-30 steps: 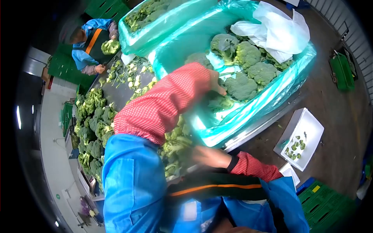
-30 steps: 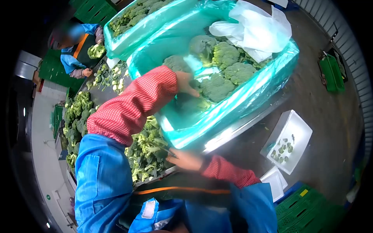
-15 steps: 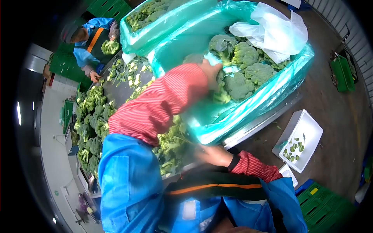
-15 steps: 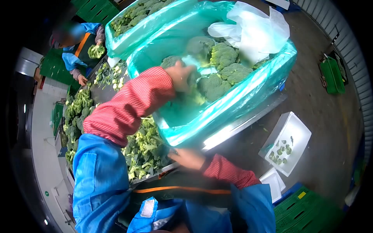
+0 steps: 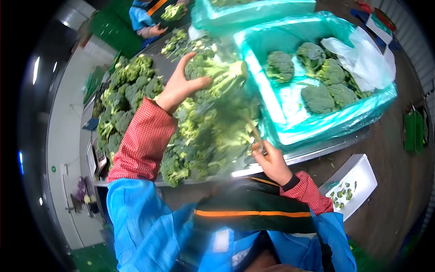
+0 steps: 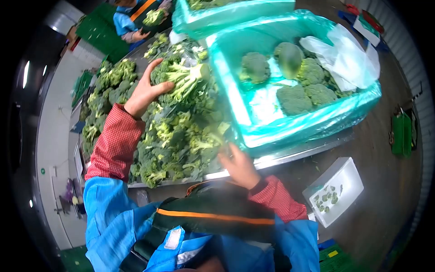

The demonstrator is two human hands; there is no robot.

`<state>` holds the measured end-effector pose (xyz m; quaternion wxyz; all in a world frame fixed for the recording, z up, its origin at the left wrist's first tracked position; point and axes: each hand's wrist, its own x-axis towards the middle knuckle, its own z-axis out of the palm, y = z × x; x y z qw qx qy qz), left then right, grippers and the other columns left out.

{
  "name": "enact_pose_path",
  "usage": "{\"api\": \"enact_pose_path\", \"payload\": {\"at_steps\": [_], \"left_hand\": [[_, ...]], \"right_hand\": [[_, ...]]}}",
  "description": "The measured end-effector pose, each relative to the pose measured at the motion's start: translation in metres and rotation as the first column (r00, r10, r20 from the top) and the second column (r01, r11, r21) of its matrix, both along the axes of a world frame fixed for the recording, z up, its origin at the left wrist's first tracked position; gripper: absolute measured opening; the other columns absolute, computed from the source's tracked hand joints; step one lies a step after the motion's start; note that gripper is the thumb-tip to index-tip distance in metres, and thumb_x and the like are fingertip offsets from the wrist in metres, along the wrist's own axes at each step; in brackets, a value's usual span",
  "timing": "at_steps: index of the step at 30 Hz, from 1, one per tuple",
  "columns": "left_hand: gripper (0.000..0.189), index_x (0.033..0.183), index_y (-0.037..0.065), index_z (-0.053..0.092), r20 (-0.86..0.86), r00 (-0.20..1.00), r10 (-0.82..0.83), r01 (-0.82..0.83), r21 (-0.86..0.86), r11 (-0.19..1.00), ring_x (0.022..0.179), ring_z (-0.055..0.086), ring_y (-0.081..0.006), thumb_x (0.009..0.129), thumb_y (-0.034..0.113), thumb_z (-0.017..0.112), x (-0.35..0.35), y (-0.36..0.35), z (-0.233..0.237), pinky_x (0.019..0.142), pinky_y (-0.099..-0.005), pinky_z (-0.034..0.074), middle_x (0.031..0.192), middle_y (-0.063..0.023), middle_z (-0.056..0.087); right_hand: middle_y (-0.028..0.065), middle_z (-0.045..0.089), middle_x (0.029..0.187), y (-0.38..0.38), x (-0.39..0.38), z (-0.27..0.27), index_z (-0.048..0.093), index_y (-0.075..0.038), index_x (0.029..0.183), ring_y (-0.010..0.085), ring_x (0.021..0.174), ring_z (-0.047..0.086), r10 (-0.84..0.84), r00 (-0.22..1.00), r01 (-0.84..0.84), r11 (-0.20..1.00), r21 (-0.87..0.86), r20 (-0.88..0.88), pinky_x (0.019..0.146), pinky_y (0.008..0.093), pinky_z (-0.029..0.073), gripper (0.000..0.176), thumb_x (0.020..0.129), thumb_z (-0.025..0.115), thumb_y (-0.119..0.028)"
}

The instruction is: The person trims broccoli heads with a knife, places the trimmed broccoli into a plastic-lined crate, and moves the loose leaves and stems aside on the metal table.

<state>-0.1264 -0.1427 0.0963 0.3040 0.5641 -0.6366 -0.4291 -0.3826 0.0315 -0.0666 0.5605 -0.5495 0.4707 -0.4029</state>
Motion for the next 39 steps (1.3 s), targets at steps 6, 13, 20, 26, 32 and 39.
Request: {"api": "enact_pose_path", "payload": {"at_steps": [6,13,20,26,32,39], "left_hand": [[0.102,0.149,0.01,0.032,0.141,0.943,0.302,-0.311,0.046,0.949,0.136,0.038,-0.0386,0.066,0.039,0.085,0.048,0.067,-0.072,0.112,-0.0481,0.033,0.146,-0.0271,0.036],[0.098,0.147,0.011,0.03,0.244,0.871,0.426,-0.415,-0.1,0.905,0.125,0.042,-0.0362,0.07,0.042,0.084,0.034,0.102,-0.122,0.109,-0.0449,0.035,0.132,-0.0233,0.038],[0.091,0.144,0.01,0.032,0.175,0.861,0.478,-0.438,-0.222,0.871,0.12,0.046,-0.0374,0.071,0.034,0.081,0.025,0.108,-0.132,0.105,-0.0441,0.039,0.13,-0.0232,0.038],[0.09,0.143,0.009,0.031,0.151,0.875,0.46,-0.428,-0.205,0.88,0.125,0.044,-0.0366,0.07,0.029,0.08,0.037,0.104,-0.146,0.107,-0.0436,0.038,0.131,-0.024,0.039],[0.092,0.144,0.006,0.031,0.138,0.88,0.454,-0.429,-0.182,0.885,0.131,0.04,-0.0341,0.069,0.025,0.082,0.043,0.108,-0.159,0.112,-0.042,0.031,0.14,-0.0236,0.04],[0.09,0.15,0.014,0.025,-0.45,0.809,0.378,-0.359,0.13,0.924,0.123,0.05,-0.0287,0.077,0.019,0.077,0.093,0.117,-0.18,0.102,-0.0409,0.046,0.137,-0.0186,0.045]], "right_hand": [[0.0154,0.061,0.078,-0.025,0.032,0.018,0.054,-0.001,0.109,0.0262,0.066,0.062,-0.135,0.964,0.074,0.964,-0.257,-0.229,0.06,0.0361,0.047,0.015,0.099,0.053,-0.013],[0.0201,0.063,0.08,-0.047,0.064,0.006,0.05,-0.005,0.094,0.0398,0.064,0.063,-0.234,0.76,-0.119,0.867,-0.483,-0.607,0.054,0.0468,0.051,0.015,0.094,0.059,-0.017],[0.0163,0.062,0.064,-0.051,0.078,-0.015,0.049,-0.004,0.09,0.0336,0.054,0.064,-0.263,0.569,-0.175,0.887,-0.427,-0.779,0.046,0.0426,0.051,0.012,0.093,0.055,-0.013],[0.0201,0.062,0.063,-0.056,0.093,-0.02,0.049,0.0,0.088,0.0383,0.057,0.064,-0.172,0.562,-0.157,0.938,-0.309,-0.809,0.05,0.0469,0.051,0.014,0.095,0.051,-0.013],[0.024,0.064,0.069,-0.101,0.11,-0.054,0.051,0.002,0.089,0.0388,0.065,0.068,-0.092,0.518,-0.244,0.937,-0.25,-0.851,0.056,0.0475,0.054,0.011,0.091,0.049,-0.009],[0.0233,0.063,0.067,-0.094,0.097,-0.049,0.054,-0.001,0.092,0.0422,0.065,0.064,-0.079,0.778,-0.11,0.959,-0.26,-0.623,0.059,0.0523,0.05,0.02,0.095,0.052,-0.02]]}}
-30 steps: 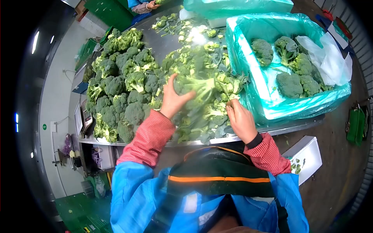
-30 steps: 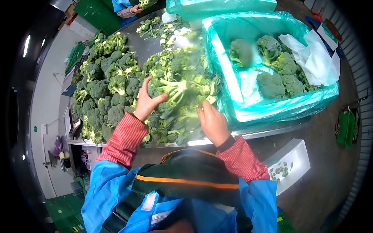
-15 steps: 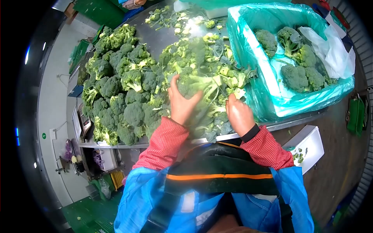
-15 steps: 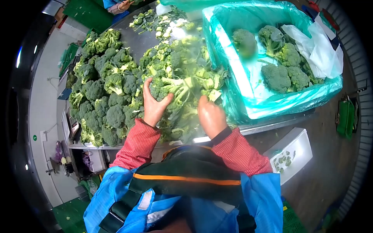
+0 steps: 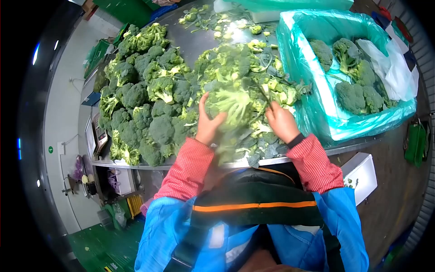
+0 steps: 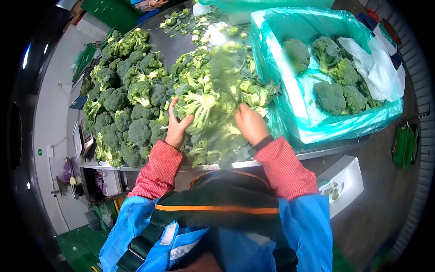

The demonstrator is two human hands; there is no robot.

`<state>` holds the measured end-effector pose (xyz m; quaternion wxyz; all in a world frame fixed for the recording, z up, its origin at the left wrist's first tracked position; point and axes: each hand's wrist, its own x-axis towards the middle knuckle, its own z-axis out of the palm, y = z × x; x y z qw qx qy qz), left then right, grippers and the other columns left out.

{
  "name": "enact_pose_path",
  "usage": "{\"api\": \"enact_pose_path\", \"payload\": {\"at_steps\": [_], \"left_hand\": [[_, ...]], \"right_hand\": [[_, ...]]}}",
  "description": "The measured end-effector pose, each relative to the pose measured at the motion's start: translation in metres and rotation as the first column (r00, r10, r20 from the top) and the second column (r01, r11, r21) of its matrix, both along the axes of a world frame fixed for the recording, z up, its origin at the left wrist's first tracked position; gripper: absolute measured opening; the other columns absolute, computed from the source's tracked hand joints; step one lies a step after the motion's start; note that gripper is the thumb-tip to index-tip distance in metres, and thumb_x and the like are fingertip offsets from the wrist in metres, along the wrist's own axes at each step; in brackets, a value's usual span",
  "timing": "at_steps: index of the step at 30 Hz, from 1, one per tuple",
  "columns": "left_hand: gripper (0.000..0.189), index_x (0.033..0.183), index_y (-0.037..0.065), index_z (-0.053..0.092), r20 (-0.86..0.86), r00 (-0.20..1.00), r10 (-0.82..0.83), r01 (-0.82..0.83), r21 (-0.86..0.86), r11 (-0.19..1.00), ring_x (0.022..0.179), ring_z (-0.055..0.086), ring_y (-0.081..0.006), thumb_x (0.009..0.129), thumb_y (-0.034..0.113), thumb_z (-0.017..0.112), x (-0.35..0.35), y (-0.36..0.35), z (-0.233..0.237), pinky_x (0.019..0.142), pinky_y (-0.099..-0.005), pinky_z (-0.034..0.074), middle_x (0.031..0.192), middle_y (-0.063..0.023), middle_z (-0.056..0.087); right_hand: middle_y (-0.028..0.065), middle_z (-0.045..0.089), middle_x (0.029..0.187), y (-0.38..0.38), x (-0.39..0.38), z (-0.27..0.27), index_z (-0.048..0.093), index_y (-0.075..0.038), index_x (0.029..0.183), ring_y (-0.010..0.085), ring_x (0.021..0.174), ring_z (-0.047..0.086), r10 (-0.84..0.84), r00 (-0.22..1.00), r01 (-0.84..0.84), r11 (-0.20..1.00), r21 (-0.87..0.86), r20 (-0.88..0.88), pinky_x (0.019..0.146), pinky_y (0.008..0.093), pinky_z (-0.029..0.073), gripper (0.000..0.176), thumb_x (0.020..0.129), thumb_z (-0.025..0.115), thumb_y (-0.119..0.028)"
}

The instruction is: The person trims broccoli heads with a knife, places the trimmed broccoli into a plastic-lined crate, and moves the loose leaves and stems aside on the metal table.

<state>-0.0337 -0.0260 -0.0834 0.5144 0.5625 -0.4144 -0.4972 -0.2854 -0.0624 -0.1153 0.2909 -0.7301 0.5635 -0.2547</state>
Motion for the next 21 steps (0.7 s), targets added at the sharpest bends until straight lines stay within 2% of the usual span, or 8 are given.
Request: {"api": "enact_pose_path", "payload": {"at_steps": [5,9,11,15,17,19,20,21], "left_hand": [[0.086,0.151,0.018,0.028,-0.396,0.918,-0.04,0.106,0.146,0.984,0.128,0.049,-0.0301,0.08,0.025,0.075,0.011,0.001,0.03,0.102,-0.0413,0.046,0.143,-0.0141,0.044],[0.07,0.149,0.01,0.032,-0.391,0.903,-0.176,0.277,0.218,0.936,0.127,0.05,-0.0258,0.089,0.023,0.067,0.011,-0.013,0.059,0.103,-0.0408,0.047,0.141,-0.0141,0.048],[0.067,0.148,0.008,0.034,-0.374,0.89,-0.259,0.35,0.198,0.916,0.126,0.052,-0.0251,0.096,0.041,0.058,0.001,-0.016,0.078,0.1,-0.0418,0.049,0.139,-0.0134,0.05],[0.081,0.153,0.017,0.027,-0.424,0.839,-0.341,0.456,0.208,0.865,0.126,0.051,-0.0275,0.093,0.067,0.047,0.023,-0.018,0.07,0.102,-0.0483,0.049,0.144,-0.0109,0.044],[0.082,0.155,0.018,0.023,-0.232,0.872,-0.43,0.469,0.15,0.87,0.129,0.047,-0.0271,0.092,0.06,0.055,0.019,-0.01,0.069,0.106,-0.0493,0.043,0.143,-0.0102,0.044],[0.097,0.156,0.02,0.02,0.261,0.832,-0.49,0.499,0.035,0.866,0.135,0.039,-0.0296,0.081,0.053,0.072,0.006,-0.01,0.07,0.109,-0.0503,0.039,0.146,-0.0108,0.038],[0.11,0.155,0.012,0.02,0.425,0.798,-0.427,0.467,0.011,0.884,0.141,0.03,-0.0333,0.065,0.029,0.081,-0.003,-0.007,0.073,0.115,-0.0459,0.03,0.148,-0.0179,0.031],[0.119,0.154,0.011,0.021,0.549,0.761,-0.347,0.45,-0.06,0.891,0.143,0.026,-0.0338,0.057,0.031,0.087,-0.014,-0.005,0.071,0.117,-0.0466,0.026,0.15,-0.0186,0.026]], "right_hand": [[0.0172,0.069,0.082,0.007,0.002,0.063,0.059,-0.004,0.112,0.0342,0.072,0.068,-0.054,0.878,-0.01,0.991,0.13,0.476,0.065,0.0413,0.052,0.034,0.09,0.067,-0.029],[0.0182,0.067,0.107,0.001,0.008,0.112,0.057,-0.005,0.126,0.0301,0.092,0.067,0.186,0.918,-0.149,0.98,-0.13,0.351,0.079,0.0384,0.053,0.053,0.084,0.073,-0.034],[0.0191,0.065,0.114,-0.014,0.011,0.102,0.058,-0.004,0.128,0.0294,0.099,0.065,0.297,0.893,-0.231,0.947,-0.223,0.338,0.084,0.0379,0.052,0.059,0.082,0.075,-0.035],[0.0103,0.069,0.088,-0.02,0.007,0.083,0.066,-0.002,0.108,0.0177,0.071,0.065,-0.073,0.802,-0.038,0.984,0.172,0.593,0.062,0.0294,0.051,0.041,0.087,0.07,-0.036],[0.0049,0.06,0.069,-0.017,0.005,0.085,0.06,-0.005,0.101,0.0106,0.049,0.053,-0.379,0.595,-0.062,0.858,0.51,0.709,0.043,0.0245,0.041,0.034,0.094,0.061,-0.039],[0.0032,0.057,0.065,-0.017,0.0,0.072,0.057,-0.009,0.102,0.009,0.043,0.048,-0.599,0.378,-0.212,0.686,0.695,0.706,0.039,0.023,0.04,0.032,0.096,0.058,-0.04],[0.0036,0.056,0.063,-0.016,0.001,0.065,0.054,-0.01,0.102,0.0096,0.043,0.047,-0.616,0.371,-0.27,0.645,0.715,0.695,0.038,0.0229,0.04,0.033,0.096,0.056,-0.043],[0.0033,0.054,0.062,-0.013,0.004,0.059,0.053,-0.011,0.098,0.0091,0.043,0.047,-0.623,0.333,-0.346,0.618,0.706,0.708,0.038,0.0231,0.04,0.032,0.096,0.056,-0.043]]}}
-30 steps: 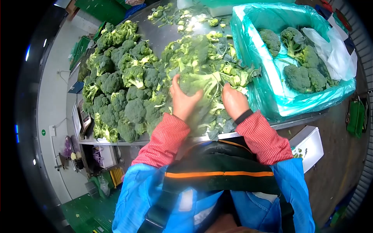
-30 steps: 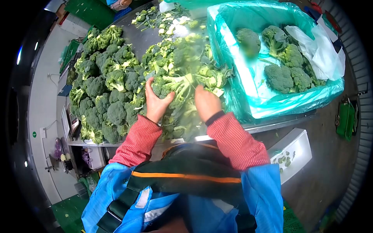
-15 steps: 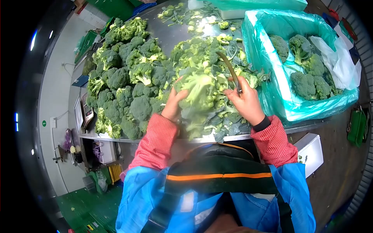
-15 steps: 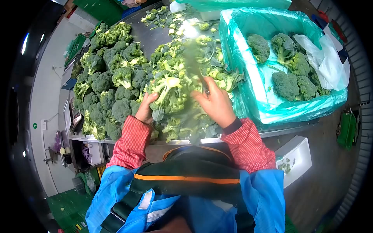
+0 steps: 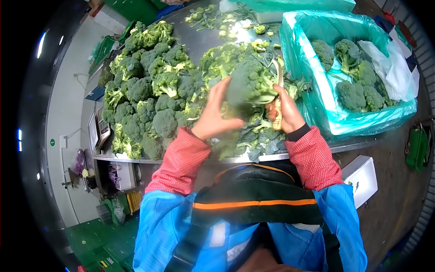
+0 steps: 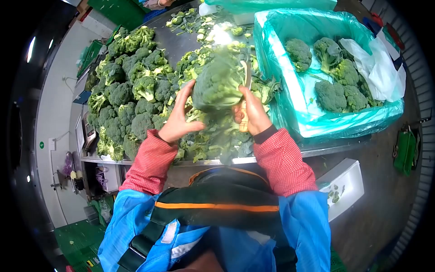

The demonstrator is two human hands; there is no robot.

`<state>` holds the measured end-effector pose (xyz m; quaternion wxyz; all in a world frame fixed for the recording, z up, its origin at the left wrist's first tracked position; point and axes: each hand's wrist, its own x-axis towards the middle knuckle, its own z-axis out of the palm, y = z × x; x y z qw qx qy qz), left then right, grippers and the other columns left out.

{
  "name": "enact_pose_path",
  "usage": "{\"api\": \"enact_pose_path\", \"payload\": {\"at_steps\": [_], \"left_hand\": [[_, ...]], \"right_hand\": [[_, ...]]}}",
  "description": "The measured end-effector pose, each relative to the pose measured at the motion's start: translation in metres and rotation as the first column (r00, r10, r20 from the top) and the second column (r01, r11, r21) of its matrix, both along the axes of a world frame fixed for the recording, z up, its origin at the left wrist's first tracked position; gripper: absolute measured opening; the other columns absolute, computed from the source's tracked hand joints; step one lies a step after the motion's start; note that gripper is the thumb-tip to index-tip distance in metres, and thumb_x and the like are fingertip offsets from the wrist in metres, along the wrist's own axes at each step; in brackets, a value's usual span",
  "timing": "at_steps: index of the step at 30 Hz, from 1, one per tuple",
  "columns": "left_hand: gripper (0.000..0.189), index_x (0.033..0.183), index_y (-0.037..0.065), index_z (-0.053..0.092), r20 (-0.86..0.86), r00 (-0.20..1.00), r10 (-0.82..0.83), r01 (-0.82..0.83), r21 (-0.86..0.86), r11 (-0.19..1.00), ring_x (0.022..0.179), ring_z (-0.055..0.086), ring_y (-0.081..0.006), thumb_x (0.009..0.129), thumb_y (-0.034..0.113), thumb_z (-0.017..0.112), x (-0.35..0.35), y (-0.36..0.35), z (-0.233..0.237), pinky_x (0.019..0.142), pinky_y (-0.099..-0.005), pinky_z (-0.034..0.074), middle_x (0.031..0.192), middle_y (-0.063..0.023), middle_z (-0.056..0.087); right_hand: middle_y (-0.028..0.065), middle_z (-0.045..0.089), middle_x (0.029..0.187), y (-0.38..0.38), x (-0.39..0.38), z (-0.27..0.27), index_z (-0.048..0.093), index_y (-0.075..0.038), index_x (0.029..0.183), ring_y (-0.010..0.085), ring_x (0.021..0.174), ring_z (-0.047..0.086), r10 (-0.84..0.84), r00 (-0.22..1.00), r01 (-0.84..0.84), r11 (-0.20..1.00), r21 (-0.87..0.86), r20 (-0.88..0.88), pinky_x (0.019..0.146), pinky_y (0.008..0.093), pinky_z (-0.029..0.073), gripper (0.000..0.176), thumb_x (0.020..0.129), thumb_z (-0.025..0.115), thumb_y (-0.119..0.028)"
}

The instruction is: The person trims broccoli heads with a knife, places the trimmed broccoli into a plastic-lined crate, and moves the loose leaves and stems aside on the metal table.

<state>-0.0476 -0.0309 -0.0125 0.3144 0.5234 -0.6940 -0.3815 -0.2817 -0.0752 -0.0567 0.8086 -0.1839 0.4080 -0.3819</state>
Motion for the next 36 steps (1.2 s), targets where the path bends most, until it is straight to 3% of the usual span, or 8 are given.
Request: {"api": "enact_pose_path", "payload": {"at_steps": [2,9,12,18,22,26,34,36], "left_hand": [[0.117,0.153,0.011,0.024,0.097,0.993,0.073,-0.049,-0.235,0.971,0.141,0.029,-0.035,0.056,0.027,0.089,-0.012,-0.002,-0.007,0.116,-0.0447,0.029,0.148,-0.0179,0.027],[0.11,0.149,0.007,0.027,0.141,0.978,0.156,-0.128,-0.187,0.974,0.134,0.04,-0.0277,0.061,0.023,0.092,-0.01,-0.016,-0.027,0.115,-0.0401,0.03,0.143,-0.0143,0.04],[0.104,0.149,0.008,0.027,-0.465,0.866,0.185,-0.071,0.252,0.965,0.127,0.048,-0.0229,0.065,0.009,0.089,-0.013,-0.019,-0.041,0.111,-0.0373,0.037,0.137,-0.0103,0.048],[0.098,0.145,0.009,0.031,-0.368,0.892,0.261,-0.178,0.246,0.953,0.112,0.059,-0.0246,0.065,-0.003,0.084,-0.013,-0.023,-0.025,0.095,-0.0368,0.052,0.126,-0.0127,0.056],[0.094,0.143,0.007,0.034,-0.288,0.922,0.259,-0.222,0.155,0.963,0.108,0.061,-0.0239,0.066,0.007,0.087,0.015,-0.032,-0.001,0.089,-0.0356,0.056,0.125,-0.014,0.056],[0.095,0.144,0.007,0.036,-0.125,0.949,0.289,-0.272,0.142,0.952,0.106,0.062,-0.022,0.065,0.015,0.089,0.031,-0.027,0.025,0.087,-0.0322,0.056,0.129,-0.0159,0.055],[0.097,0.144,-0.001,0.038,0.206,0.923,0.325,-0.326,-0.026,0.945,0.118,0.056,-0.0231,0.066,0.02,0.092,0.054,-0.017,0.023,0.102,-0.0349,0.046,0.129,-0.0162,0.057],[0.097,0.145,0.001,0.037,0.017,0.92,0.393,-0.388,0.19,0.902,0.112,0.06,-0.026,0.067,0.024,0.09,0.063,-0.008,0.031,0.091,-0.0344,0.054,0.132,-0.0205,0.054]], "right_hand": [[0.0031,0.054,0.062,0.008,0.008,-0.01,0.052,-0.012,0.098,0.0086,0.043,0.045,0.025,1.0,-0.025,0.996,0.091,-0.001,0.038,0.0242,0.039,0.03,0.097,0.055,-0.042],[0.003,0.053,0.061,0.017,0.003,-0.021,0.05,-0.009,0.097,0.0087,0.041,0.041,0.103,0.991,-0.11,0.991,0.072,0.083,0.037,0.0239,0.034,0.03,0.097,0.054,-0.039],[0.0007,0.05,0.059,0.02,0.003,-0.02,0.054,-0.004,0.093,0.0077,0.041,0.038,0.168,0.984,-0.174,0.98,0.094,0.065,0.038,0.0236,0.032,0.037,0.098,0.05,-0.04],[-0.0005,0.047,0.057,0.027,-0.008,-0.006,0.056,-0.001,0.099,0.0085,0.039,0.037,0.181,0.976,-0.184,0.983,-0.019,-0.117,0.037,0.024,0.03,0.043,0.1,0.049,-0.044],[0.006,0.055,0.061,0.035,-0.028,-0.009,0.058,-0.006,0.093,0.0235,0.05,0.057,-0.294,0.587,-0.444,0.662,-0.604,-0.754,0.044,0.0353,0.042,0.024,0.099,0.056,-0.029],[0.0104,0.061,0.069,0.049,-0.027,0.019,0.057,-0.009,0.089,0.0288,0.061,0.063,-0.609,0.349,-0.722,0.309,-0.619,-0.712,0.051,0.0401,0.049,0.015,0.092,0.062,-0.022],[0.0139,0.063,0.069,0.027,-0.041,-0.019,0.057,-0.009,0.087,0.0312,0.062,0.066,-0.652,-0.01,-0.774,0.485,-0.407,-0.758,0.053,0.041,0.052,0.013,0.092,0.059,-0.02],[0.0205,0.068,0.079,0.026,-0.048,-0.025,0.061,-0.004,0.098,0.0387,0.069,0.066,-0.527,0.099,-0.698,0.568,-0.436,-0.844,0.059,0.0483,0.052,0.02,0.096,0.055,-0.023]]}}
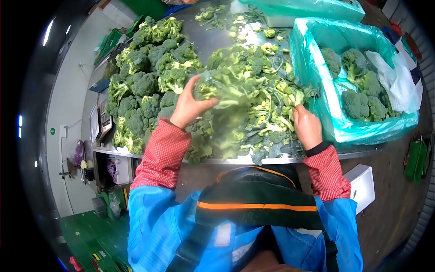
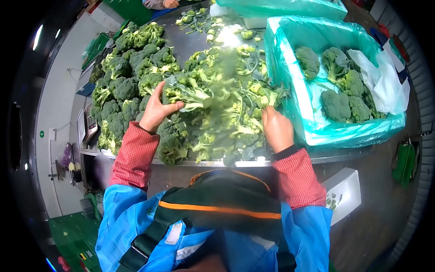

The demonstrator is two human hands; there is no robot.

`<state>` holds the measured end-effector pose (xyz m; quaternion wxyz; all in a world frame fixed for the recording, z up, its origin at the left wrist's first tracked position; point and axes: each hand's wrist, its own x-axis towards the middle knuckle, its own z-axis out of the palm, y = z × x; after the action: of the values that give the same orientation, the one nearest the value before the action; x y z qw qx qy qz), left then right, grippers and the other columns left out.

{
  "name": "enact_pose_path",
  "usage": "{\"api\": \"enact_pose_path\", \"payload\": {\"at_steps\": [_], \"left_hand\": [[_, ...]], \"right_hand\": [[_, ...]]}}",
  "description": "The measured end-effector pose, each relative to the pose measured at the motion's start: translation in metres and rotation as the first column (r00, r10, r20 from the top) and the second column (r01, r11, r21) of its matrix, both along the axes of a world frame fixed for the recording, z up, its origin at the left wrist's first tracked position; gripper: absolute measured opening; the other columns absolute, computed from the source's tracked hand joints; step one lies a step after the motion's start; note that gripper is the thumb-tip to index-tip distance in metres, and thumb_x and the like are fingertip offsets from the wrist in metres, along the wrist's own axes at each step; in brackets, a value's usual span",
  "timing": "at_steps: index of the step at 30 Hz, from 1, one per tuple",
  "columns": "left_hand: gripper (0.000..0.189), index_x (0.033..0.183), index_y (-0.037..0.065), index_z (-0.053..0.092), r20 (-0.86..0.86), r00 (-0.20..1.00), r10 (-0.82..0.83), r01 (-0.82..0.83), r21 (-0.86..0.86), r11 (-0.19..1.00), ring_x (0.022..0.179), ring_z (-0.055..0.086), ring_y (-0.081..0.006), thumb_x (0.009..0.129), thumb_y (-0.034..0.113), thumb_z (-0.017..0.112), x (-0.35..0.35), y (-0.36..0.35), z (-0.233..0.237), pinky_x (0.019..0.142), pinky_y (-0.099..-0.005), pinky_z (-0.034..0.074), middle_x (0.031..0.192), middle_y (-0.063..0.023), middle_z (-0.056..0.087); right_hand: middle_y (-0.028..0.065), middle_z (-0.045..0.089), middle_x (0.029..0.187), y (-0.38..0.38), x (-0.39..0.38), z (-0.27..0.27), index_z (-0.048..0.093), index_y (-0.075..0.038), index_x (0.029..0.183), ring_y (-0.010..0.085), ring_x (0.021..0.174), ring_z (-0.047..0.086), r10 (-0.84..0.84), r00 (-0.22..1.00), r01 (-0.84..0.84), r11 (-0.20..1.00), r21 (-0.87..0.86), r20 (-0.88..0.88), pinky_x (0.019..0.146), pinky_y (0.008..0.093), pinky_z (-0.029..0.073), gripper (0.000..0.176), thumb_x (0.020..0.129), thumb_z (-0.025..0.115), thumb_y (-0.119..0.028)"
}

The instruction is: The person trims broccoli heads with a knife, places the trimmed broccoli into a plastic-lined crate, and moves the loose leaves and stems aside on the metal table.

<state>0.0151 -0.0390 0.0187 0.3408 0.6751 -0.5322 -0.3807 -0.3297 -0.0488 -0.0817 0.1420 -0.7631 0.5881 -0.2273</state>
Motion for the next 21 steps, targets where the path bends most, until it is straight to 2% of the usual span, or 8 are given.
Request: {"api": "enact_pose_path", "payload": {"at_steps": [4,5,7,8,12,13,15,21], "left_hand": [[0.096,0.147,-0.001,0.034,0.184,0.983,-0.019,0.031,-0.063,0.997,0.106,0.063,-0.0226,0.071,0.025,0.087,0.003,-0.002,-0.013,0.087,-0.033,0.055,0.128,-0.0199,0.057],[0.095,0.147,0.0,0.034,0.117,0.993,-0.013,0.011,0.018,1.0,0.103,0.064,-0.0209,0.071,0.025,0.086,-0.004,-0.002,-0.009,0.086,-0.0325,0.055,0.127,-0.0189,0.058],[0.095,0.147,-0.003,0.033,-0.155,0.988,0.002,0.02,0.142,0.99,0.121,0.054,-0.0231,0.073,0.02,0.087,-0.009,-0.006,-0.015,0.104,-0.0338,0.044,0.134,-0.0176,0.054],[0.091,0.147,-0.002,0.033,-0.23,0.973,0.009,0.03,0.166,0.986,0.118,0.056,-0.0208,0.075,0.018,0.085,-0.014,-0.007,-0.016,0.103,-0.0328,0.045,0.13,-0.0157,0.056],[0.099,0.151,0.003,0.029,-0.116,0.983,-0.144,0.154,0.083,0.985,0.132,0.046,-0.0265,0.073,0.027,0.087,-0.025,-0.003,-0.017,0.112,-0.0379,0.035,0.143,-0.0185,0.046],[0.101,0.151,0.004,0.029,-0.058,0.982,-0.18,0.183,0.038,0.982,0.136,0.042,-0.0279,0.072,0.029,0.087,-0.028,-0.001,-0.015,0.114,-0.0393,0.032,0.146,-0.0192,0.043],[0.103,0.152,0.009,0.029,0.03,0.972,-0.234,0.235,-0.053,0.971,0.145,0.027,-0.0311,0.07,0.035,0.087,-0.031,0.003,-0.024,0.119,-0.0426,0.02,0.153,-0.0202,0.034],[0.093,0.149,0.01,0.035,0.005,0.992,-0.126,0.125,-0.128,0.984,0.139,0.037,-0.0295,0.073,0.029,0.085,-0.032,-0.009,-0.058,0.116,-0.0405,0.027,0.148,-0.0188,0.041]], "right_hand": [[0.0206,0.068,0.078,0.01,0.038,0.026,0.061,-0.006,0.108,0.0393,0.071,0.066,0.102,0.898,-0.121,0.993,0.017,0.429,0.061,0.0475,0.05,0.025,0.097,0.055,-0.028],[0.0185,0.067,0.073,0.012,0.047,0.039,0.061,-0.006,0.113,0.0355,0.066,0.066,0.042,0.871,-0.161,0.966,0.203,0.49,0.06,0.0427,0.049,0.031,0.096,0.058,-0.031],[0.0161,0.065,0.07,0.009,0.063,0.05,0.06,-0.005,0.116,0.0316,0.063,0.065,0.055,0.866,-0.232,0.924,0.304,0.496,0.06,0.0404,0.049,0.035,0.095,0.06,-0.033],[0.0149,0.064,0.068,0.008,0.068,0.052,0.06,-0.004,0.117,0.0297,0.061,0.064,0.058,0.864,-0.264,0.898,0.353,0.5,0.06,0.0392,0.049,0.037,0.094,0.061,-0.034],[0.0093,0.065,0.078,-0.002,0.083,0.01,0.058,0.002,0.119,0.0162,0.061,0.058,-0.048,0.635,-0.307,0.9,0.309,0.771,0.058,0.0313,0.047,0.039,0.095,0.063,-0.029],[-0.0045,0.053,0.074,-0.004,0.085,0.004,0.056,-0.004,0.123,0.0034,0.056,0.046,-0.091,0.588,-0.332,0.879,0.343,0.804,0.047,0.0193,0.037,0.034,0.099,0.061,-0.026],[-0.0045,0.051,0.072,-0.003,0.083,0.005,0.056,-0.004,0.123,0.0032,0.052,0.044,-0.202,0.546,-0.346,0.829,0.439,0.813,0.043,0.0201,0.035,0.033,0.099,0.061,-0.025],[-0.0052,0.049,0.068,-0.005,0.082,0.003,0.056,-0.004,0.123,0.0036,0.047,0.04,-0.236,0.557,-0.317,0.826,0.466,0.796,0.04,0.0223,0.031,0.031,0.099,0.059,-0.024]]}}
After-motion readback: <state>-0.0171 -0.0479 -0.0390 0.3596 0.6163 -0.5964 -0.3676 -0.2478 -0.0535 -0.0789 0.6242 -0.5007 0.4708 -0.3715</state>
